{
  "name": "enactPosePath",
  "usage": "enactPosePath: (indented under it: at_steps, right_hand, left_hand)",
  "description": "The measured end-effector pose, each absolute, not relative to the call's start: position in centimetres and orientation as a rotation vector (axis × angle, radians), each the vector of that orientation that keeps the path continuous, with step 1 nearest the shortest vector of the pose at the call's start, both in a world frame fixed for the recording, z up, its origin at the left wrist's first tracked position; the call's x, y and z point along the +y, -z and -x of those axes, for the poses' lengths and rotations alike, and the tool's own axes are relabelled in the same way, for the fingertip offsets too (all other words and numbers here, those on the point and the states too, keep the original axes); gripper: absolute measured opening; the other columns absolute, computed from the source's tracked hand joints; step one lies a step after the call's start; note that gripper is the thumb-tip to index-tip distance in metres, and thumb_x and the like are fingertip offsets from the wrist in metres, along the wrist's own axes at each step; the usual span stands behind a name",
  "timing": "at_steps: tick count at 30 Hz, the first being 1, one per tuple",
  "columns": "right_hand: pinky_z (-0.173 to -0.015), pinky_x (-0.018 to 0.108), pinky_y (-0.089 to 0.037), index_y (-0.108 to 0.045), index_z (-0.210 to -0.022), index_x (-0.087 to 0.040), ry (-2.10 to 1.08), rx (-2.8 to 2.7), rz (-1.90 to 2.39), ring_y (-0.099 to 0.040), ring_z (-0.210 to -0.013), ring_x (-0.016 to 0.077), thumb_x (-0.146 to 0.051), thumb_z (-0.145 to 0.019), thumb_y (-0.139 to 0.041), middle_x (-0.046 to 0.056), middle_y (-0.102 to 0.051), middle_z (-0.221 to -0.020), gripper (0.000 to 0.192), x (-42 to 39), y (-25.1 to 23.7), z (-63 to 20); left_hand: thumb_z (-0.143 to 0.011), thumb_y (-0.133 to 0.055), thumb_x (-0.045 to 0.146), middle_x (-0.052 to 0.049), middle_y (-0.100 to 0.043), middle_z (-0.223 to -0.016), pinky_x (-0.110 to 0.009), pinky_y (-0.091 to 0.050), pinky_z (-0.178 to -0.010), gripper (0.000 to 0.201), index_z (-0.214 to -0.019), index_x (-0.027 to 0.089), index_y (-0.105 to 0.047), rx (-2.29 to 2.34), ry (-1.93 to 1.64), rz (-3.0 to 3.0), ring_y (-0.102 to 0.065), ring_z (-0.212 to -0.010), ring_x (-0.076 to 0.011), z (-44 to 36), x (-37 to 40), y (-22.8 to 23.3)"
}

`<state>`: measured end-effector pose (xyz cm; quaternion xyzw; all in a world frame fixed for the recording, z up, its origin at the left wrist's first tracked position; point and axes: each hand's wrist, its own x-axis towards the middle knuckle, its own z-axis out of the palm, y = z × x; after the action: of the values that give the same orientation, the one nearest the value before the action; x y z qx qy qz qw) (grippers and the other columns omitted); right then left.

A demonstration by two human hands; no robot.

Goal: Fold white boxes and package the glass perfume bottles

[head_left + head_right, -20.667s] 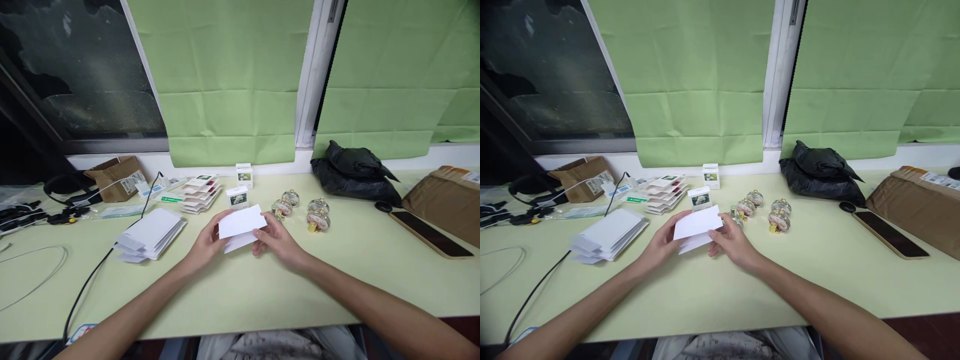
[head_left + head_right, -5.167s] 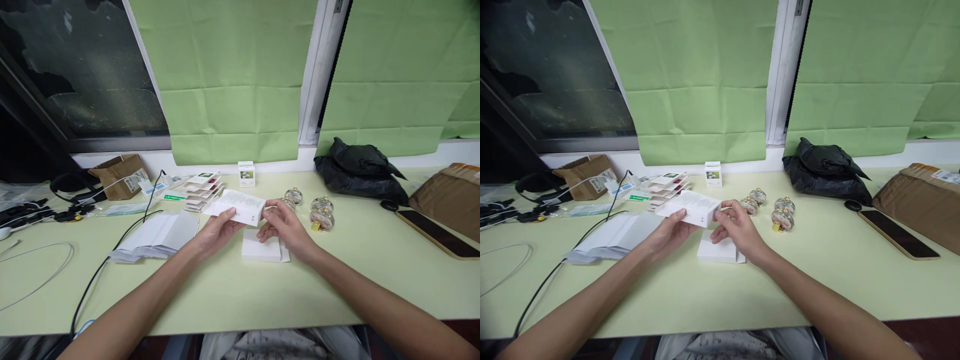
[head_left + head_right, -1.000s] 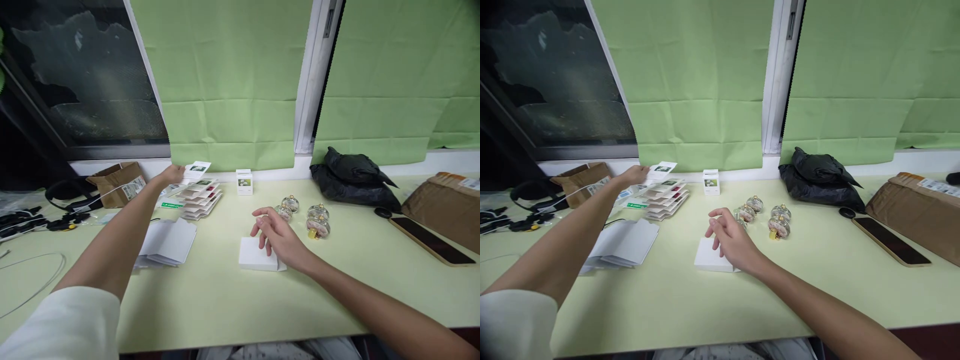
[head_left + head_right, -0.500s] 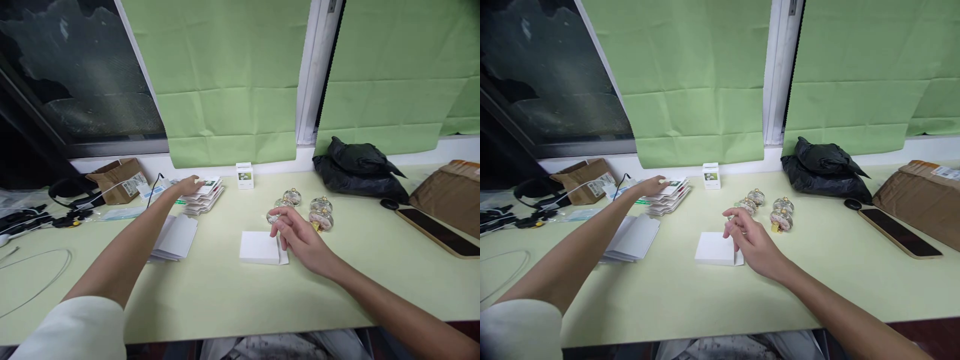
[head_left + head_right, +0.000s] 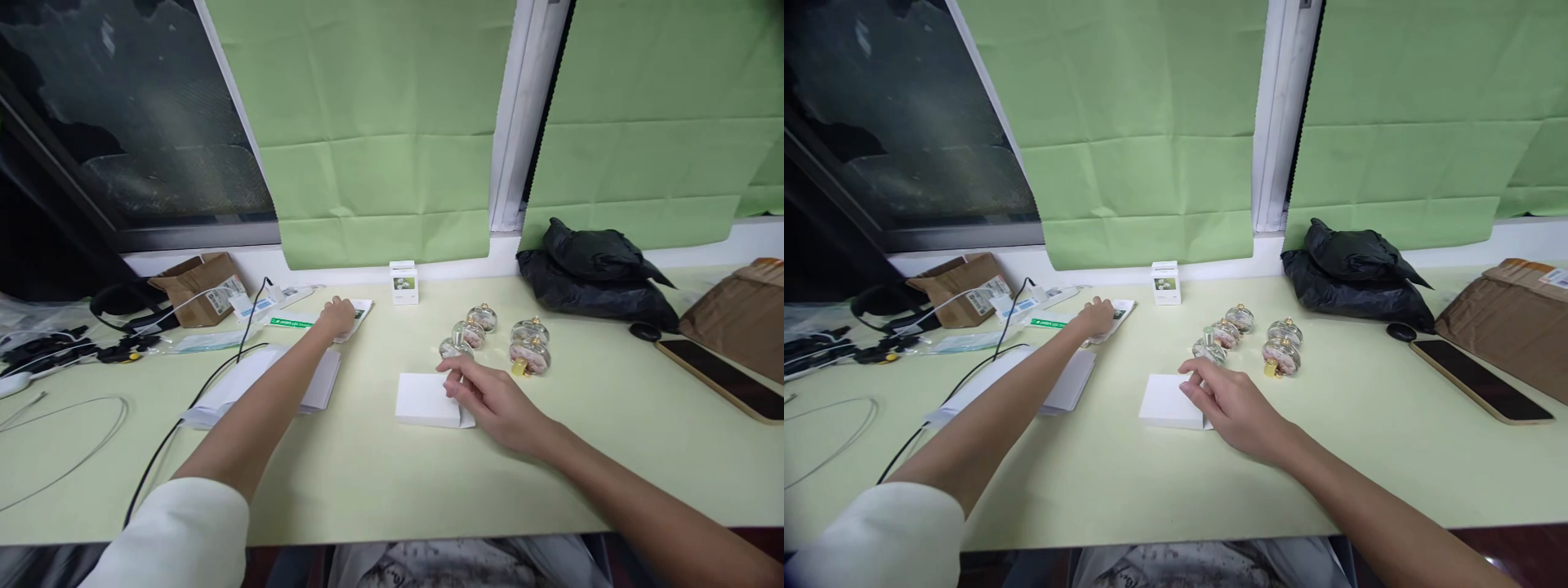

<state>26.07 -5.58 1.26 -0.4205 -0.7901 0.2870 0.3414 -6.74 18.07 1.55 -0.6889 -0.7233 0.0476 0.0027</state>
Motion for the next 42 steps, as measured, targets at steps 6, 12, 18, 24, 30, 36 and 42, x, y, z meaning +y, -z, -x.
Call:
enactPosePath:
  at_steps: [6,12,18,24,30,36,42]
  right_hand:
    - [-0.066,0.030,-0.038,-0.065,-0.122,-0.028,-0.686,-2.108,1.153,-0.057,-0.072,0.0184,-0.050,-0.111,-0.041,-0.001,-0.063,-0.080,0.034,-5.5,-0.9,-26.5]
    - [-0.072,0.032,-0.044,-0.065,-0.121,-0.027,-0.669,-2.057,1.129,-0.063,-0.078,0.0201,-0.049,-0.110,-0.043,0.001,-0.068,-0.084,0.033,-5.0,-0.8,-26.7]
    - [-0.073,0.032,-0.045,-0.065,-0.120,-0.028,-0.668,-2.032,1.123,-0.064,-0.077,0.0201,-0.049,-0.110,-0.045,0.000,-0.069,-0.084,0.031,-4.8,-0.6,-26.8]
    - [-0.067,0.031,-0.041,-0.066,-0.118,-0.027,-0.637,-2.049,1.148,-0.060,-0.071,0.0191,-0.050,-0.109,-0.046,0.000,-0.068,-0.082,0.032,-4.8,-0.6,-26.8]
    - [-0.064,0.031,-0.038,-0.067,-0.116,-0.027,-0.615,-2.062,1.156,-0.056,-0.068,0.0180,-0.048,-0.109,-0.046,0.000,-0.068,-0.082,0.030,-4.8,-0.6,-26.8]
    - [-0.064,0.031,-0.039,-0.067,-0.116,-0.027,-0.610,-2.077,1.174,-0.059,-0.069,0.0193,-0.049,-0.109,-0.044,0.000,-0.068,-0.081,0.032,-4.8,-0.5,-26.8]
    - [-0.066,0.032,-0.040,-0.066,-0.119,-0.028,-0.578,-2.108,1.195,-0.061,-0.072,0.0202,-0.048,-0.110,-0.044,0.000,-0.069,-0.080,0.032,-4.8,-0.4,-26.8]
  left_hand:
    - [-0.069,-0.079,0.074,-0.032,-0.056,-0.150,-0.053,-0.052,-0.101,0.122,-0.162,0.010,-0.036,-2.543,-0.254,2.125,-0.059,-0.132,-0.0504,7.0,18.8,-4.6]
    - [-0.069,-0.069,0.080,-0.034,-0.041,-0.162,-0.061,-0.043,-0.108,0.129,-0.167,0.008,-0.026,-2.613,-0.173,2.085,-0.043,-0.145,-0.0559,7.5,19.5,-7.1]
    - [-0.061,-0.073,0.083,-0.033,-0.038,-0.164,-0.065,-0.039,-0.112,0.133,-0.166,0.013,-0.031,-2.574,-0.046,2.055,-0.040,-0.146,-0.0593,7.5,19.9,-8.2]
    - [-0.069,-0.074,0.077,-0.034,-0.033,-0.166,-0.062,-0.039,-0.109,0.121,-0.162,0.009,-0.036,-2.575,-0.005,2.054,-0.041,-0.144,-0.0575,7.1,19.7,-9.0]
    - [-0.073,-0.072,0.076,-0.038,-0.041,-0.159,-0.058,-0.041,-0.106,0.111,-0.151,0.001,-0.047,-2.561,-0.025,2.082,-0.041,-0.143,-0.0558,7.1,19.2,-9.9]
    - [-0.063,-0.078,0.076,-0.032,-0.027,-0.169,-0.064,-0.041,-0.107,0.128,-0.165,0.014,-0.032,-2.560,-0.054,2.062,-0.040,-0.144,-0.0595,7.2,19.3,-9.7]
    - [-0.059,-0.078,0.076,-0.029,-0.026,-0.171,-0.066,-0.042,-0.108,0.136,-0.170,0.022,-0.023,-2.535,-0.079,2.062,-0.040,-0.145,-0.0616,7.0,19.3,-9.6]
